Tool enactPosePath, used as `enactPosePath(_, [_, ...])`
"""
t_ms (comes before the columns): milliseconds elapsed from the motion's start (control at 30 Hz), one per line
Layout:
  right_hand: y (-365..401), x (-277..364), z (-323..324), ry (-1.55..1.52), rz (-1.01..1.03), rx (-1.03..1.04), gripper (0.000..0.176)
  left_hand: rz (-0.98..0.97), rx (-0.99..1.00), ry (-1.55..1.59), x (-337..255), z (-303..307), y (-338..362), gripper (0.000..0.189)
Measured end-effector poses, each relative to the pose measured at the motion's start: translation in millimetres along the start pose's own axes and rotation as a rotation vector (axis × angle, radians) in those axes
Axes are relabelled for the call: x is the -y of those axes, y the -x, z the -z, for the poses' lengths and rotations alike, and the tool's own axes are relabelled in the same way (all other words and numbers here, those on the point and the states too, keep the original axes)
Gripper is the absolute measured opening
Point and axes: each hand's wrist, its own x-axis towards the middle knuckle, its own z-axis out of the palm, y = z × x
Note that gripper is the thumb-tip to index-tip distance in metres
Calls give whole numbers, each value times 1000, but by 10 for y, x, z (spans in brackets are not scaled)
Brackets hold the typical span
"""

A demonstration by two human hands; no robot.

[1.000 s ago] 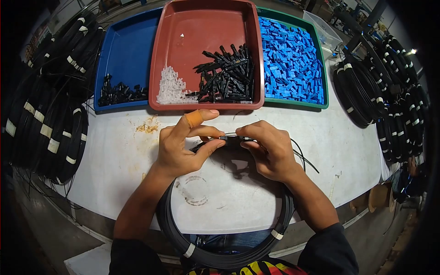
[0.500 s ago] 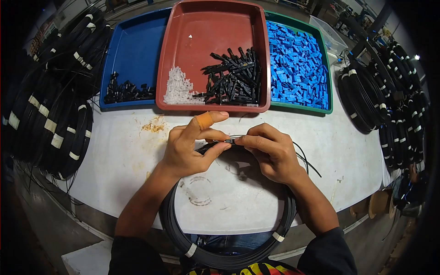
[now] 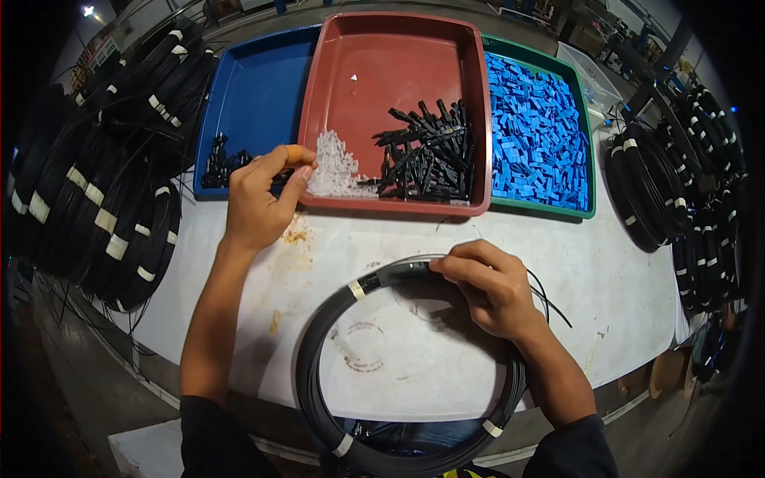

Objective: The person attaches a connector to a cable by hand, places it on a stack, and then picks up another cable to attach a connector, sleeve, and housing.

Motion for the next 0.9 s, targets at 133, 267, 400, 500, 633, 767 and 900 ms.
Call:
enactPosePath(133, [-43,34,7,-20,-21,14,40,-236,161,-195,197,26,-200,12])
enactPosePath(267, [-64,38,-1,-5,-30,15,31,-241,340,-297,184,-69,-324,13])
enactPosePath(400, [-52,30,0,20,-63,26,33,-412,464,-224,330,-261,-360,11])
enactPosePath(500, [-41,12,-6,10,-79,24,36,-397,429,-272,350,-334,-409,10])
enactPosePath(633, [-29,-5,-8,14,-82,28,37,-339,478,-305,483,-287,-501,8])
enactPosePath(767, [-18,-9,0,17,-87,50,39,-346,468,-339,487,-284,-510,6])
enactPosePath(900, [-32,-9,-20,-8,-85,31,40,-416,391,-422,429,-318,-478,9])
